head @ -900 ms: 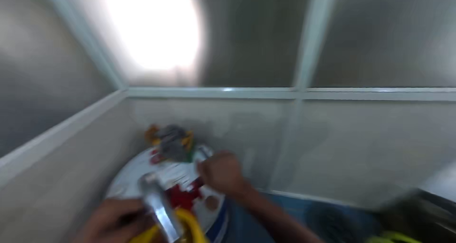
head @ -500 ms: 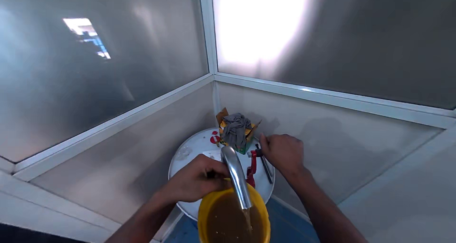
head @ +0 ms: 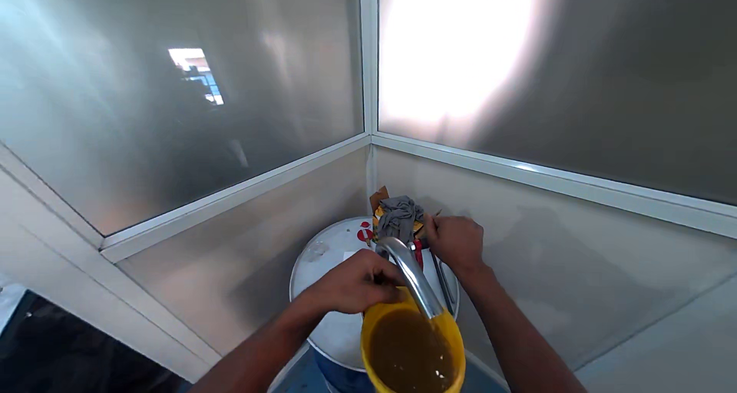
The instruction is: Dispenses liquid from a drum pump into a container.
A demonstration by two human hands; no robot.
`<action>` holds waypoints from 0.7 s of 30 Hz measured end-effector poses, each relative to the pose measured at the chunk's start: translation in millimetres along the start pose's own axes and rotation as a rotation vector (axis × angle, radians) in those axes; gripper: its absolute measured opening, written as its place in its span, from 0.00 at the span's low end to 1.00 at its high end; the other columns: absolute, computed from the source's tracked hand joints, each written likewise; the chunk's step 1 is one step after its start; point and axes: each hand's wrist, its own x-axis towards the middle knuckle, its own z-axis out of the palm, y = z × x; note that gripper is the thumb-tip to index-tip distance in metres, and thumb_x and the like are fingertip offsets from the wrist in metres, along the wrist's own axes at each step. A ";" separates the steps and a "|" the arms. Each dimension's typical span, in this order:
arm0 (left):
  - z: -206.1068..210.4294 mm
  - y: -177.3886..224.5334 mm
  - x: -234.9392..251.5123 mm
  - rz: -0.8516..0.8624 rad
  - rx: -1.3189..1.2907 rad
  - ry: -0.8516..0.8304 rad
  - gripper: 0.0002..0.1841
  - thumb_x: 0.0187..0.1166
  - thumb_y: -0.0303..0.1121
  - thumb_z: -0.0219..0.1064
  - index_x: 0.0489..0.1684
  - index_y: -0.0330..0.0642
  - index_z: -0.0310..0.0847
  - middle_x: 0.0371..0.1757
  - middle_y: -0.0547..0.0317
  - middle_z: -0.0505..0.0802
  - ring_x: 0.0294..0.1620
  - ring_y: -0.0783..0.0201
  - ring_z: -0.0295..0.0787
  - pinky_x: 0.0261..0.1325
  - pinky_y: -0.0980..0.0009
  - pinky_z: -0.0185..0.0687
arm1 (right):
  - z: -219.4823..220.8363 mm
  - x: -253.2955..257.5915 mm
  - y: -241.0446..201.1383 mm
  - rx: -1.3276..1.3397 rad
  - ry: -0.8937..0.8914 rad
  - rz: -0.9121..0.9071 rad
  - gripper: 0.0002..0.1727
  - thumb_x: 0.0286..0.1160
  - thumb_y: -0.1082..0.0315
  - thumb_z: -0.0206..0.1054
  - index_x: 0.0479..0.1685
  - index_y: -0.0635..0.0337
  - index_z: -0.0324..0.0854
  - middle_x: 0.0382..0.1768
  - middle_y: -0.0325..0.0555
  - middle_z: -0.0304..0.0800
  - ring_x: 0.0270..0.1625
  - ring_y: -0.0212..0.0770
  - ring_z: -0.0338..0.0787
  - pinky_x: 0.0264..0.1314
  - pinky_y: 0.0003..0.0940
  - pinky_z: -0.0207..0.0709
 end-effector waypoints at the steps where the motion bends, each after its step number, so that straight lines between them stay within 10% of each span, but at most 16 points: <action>1: 0.2 -1.0 0.9 0.011 0.003 0.006 0.06 0.78 0.27 0.67 0.39 0.35 0.90 0.30 0.70 0.89 0.29 0.85 0.79 0.35 0.85 0.76 | -4.6 -0.8 -1.0 -0.022 -0.044 0.039 0.32 0.92 0.53 0.51 0.18 0.63 0.82 0.24 0.58 0.89 0.38 0.62 0.92 0.42 0.61 0.76; 9: 3.7 -3.8 -0.1 0.047 -0.026 0.022 0.07 0.79 0.28 0.66 0.41 0.35 0.90 0.32 0.70 0.91 0.30 0.85 0.81 0.36 0.84 0.78 | -5.0 0.6 4.7 0.034 -0.062 -0.030 0.32 0.93 0.51 0.52 0.21 0.63 0.84 0.25 0.55 0.89 0.39 0.58 0.91 0.48 0.57 0.75; 13: 4.0 -3.7 0.1 0.047 -0.022 0.026 0.07 0.79 0.28 0.65 0.41 0.36 0.90 0.31 0.71 0.90 0.29 0.85 0.80 0.35 0.84 0.76 | -30.4 -24.8 25.6 0.377 0.336 -0.267 0.22 0.87 0.56 0.58 0.40 0.66 0.90 0.41 0.56 0.92 0.50 0.58 0.91 0.59 0.64 0.78; 17: 3.3 -6.3 0.4 0.098 -0.016 0.031 0.08 0.79 0.28 0.66 0.40 0.32 0.89 0.30 0.66 0.90 0.27 0.84 0.78 0.33 0.84 0.75 | -100.3 -42.7 42.4 0.511 0.932 -0.285 0.27 0.95 0.60 0.44 0.45 0.71 0.87 0.50 0.52 0.93 0.63 0.40 0.89 0.73 0.40 0.79; 19: 2.5 -6.3 0.0 0.109 -0.004 0.030 0.08 0.79 0.28 0.65 0.39 0.32 0.89 0.29 0.66 0.89 0.27 0.85 0.77 0.32 0.85 0.73 | -60.0 -26.0 38.9 0.472 0.981 -0.214 0.26 0.96 0.57 0.41 0.50 0.66 0.83 0.54 0.47 0.90 0.67 0.38 0.86 0.78 0.38 0.74; 21: 5.0 -5.6 0.0 0.079 0.011 0.021 0.09 0.80 0.28 0.64 0.44 0.33 0.90 0.33 0.66 0.91 0.29 0.84 0.79 0.35 0.84 0.76 | 34.8 -1.5 31.3 0.395 0.819 -0.227 0.28 0.92 0.57 0.45 0.48 0.71 0.87 0.56 0.64 0.91 0.67 0.62 0.86 0.76 0.65 0.67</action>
